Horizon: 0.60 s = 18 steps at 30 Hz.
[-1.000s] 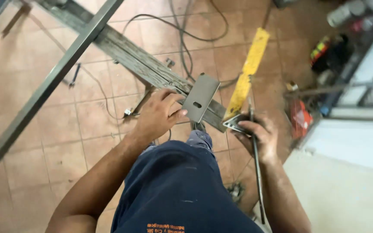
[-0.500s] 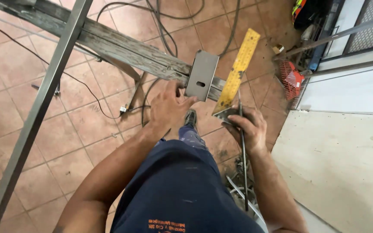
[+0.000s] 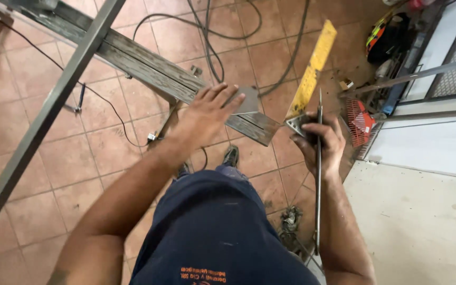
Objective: Measuring and marking metal beams and brackets using a tape measure and a square for fabrication
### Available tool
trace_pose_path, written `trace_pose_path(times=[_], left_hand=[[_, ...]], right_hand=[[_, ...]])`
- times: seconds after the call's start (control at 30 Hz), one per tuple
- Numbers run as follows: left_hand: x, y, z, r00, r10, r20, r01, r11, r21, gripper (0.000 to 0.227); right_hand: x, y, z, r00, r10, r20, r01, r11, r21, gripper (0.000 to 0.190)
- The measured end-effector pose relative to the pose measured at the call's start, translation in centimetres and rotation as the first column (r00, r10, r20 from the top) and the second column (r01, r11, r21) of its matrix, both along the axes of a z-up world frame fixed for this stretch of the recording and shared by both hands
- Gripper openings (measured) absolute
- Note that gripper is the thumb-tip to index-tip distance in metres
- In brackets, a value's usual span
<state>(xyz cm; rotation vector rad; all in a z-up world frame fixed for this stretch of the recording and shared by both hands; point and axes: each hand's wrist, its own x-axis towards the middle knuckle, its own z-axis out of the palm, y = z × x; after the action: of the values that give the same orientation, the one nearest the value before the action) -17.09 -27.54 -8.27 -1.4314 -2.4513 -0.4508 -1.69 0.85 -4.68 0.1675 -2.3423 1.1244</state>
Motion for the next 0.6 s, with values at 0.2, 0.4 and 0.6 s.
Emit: trace_pose_path(times=[0.2, 0.4, 0.6], left_hand=[[-2.2, -1.4, -1.0, 0.988, -0.065, -0.141, 0.078, 0.993, 0.089, 0.033], [4.5, 2.9, 2.3, 0.564, -0.478, 0.673, -0.191, 0.718, 0.670, 0.096], [1.9, -2.3, 6.8, 0.041, -0.284, 0.958, -0.832, 0.522, 0.190, 0.048]], right_hand=[[-2.6, -0.3, 0.0, 0.996, 0.090, -0.006, -0.090, 0.981, -0.170, 0.030], [-6.7, -5.3, 1.7, 0.965, 0.258, -0.050, -0.262, 0.955, -0.135, 0.031], [-7.9, -6.8, 3.4, 0.961, 0.268, -0.068, -0.263, 0.962, 0.079, 0.008]])
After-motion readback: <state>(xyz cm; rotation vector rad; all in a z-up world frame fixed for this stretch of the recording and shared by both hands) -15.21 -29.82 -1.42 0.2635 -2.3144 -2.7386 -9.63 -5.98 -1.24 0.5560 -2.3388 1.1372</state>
